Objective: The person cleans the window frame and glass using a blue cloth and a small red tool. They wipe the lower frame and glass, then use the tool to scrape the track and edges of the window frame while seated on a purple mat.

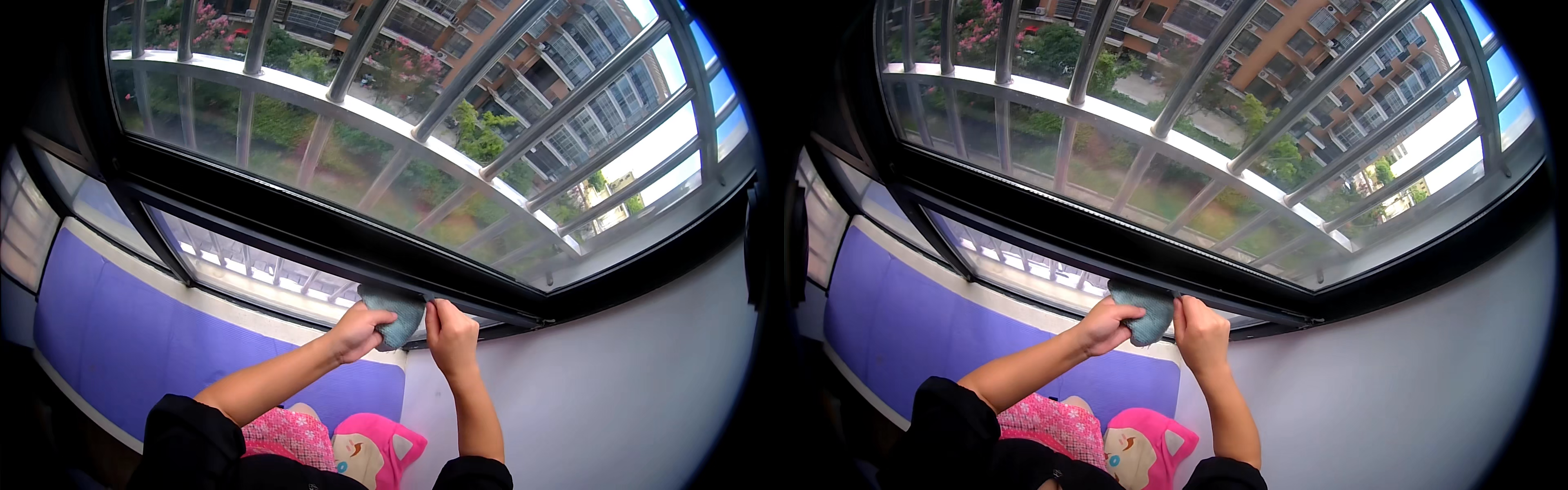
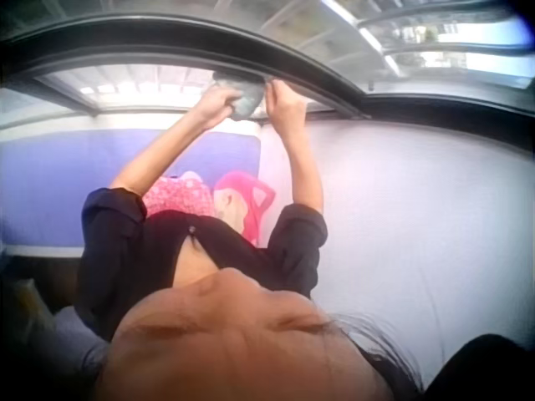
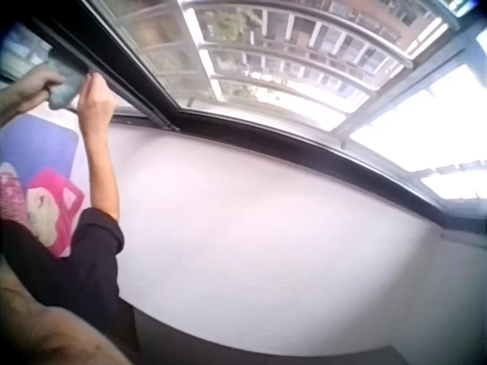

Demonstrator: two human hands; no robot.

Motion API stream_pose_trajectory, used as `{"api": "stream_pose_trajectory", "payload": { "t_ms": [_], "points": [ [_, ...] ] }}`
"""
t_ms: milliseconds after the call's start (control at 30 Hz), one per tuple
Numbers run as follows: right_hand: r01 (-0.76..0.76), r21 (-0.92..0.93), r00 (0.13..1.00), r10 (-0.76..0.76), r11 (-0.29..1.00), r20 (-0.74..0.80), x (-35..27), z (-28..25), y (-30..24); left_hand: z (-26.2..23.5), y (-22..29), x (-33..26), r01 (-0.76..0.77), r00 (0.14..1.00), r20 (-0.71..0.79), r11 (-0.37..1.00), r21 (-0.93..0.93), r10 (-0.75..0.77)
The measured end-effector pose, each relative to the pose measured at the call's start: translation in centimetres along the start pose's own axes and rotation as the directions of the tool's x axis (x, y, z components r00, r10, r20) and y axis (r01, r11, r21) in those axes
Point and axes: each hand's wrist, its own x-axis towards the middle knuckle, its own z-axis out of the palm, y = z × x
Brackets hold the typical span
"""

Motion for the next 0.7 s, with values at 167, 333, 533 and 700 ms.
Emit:
{"api": "stream_pose_trajectory", "payload": {
  "t_ms": [167, 333, 533, 700],
  "points": [
    [0.026, 0.051, 1.000, -0.026, 0.998, -0.012, 0.2, 0.4, 0.4, 0.3, 0.0, -0.3, -0.005, 1.000, -0.027, 0.999, 0.035, 0.006],
    [0.004, 0.077, 1.000, -0.005, 0.997, 0.010, 0.3, 0.4, 0.5, 0.8, 0.4, -0.8, -0.001, 1.000, -0.014, 0.997, 0.071, 0.002],
    [-0.013, 0.097, 1.000, 0.011, 0.995, 0.020, 0.3, 0.5, 0.4, 1.0, 0.3, -0.9, 0.000, 1.000, 0.004, 0.998, 0.070, 0.000],
    [-0.001, 0.092, 1.000, -0.001, 0.996, 0.018, 0.7, 0.1, 0.2, 0.9, 0.1, -0.8, 0.004, 1.000, -0.002, 0.997, 0.071, -0.004]
  ]
}}
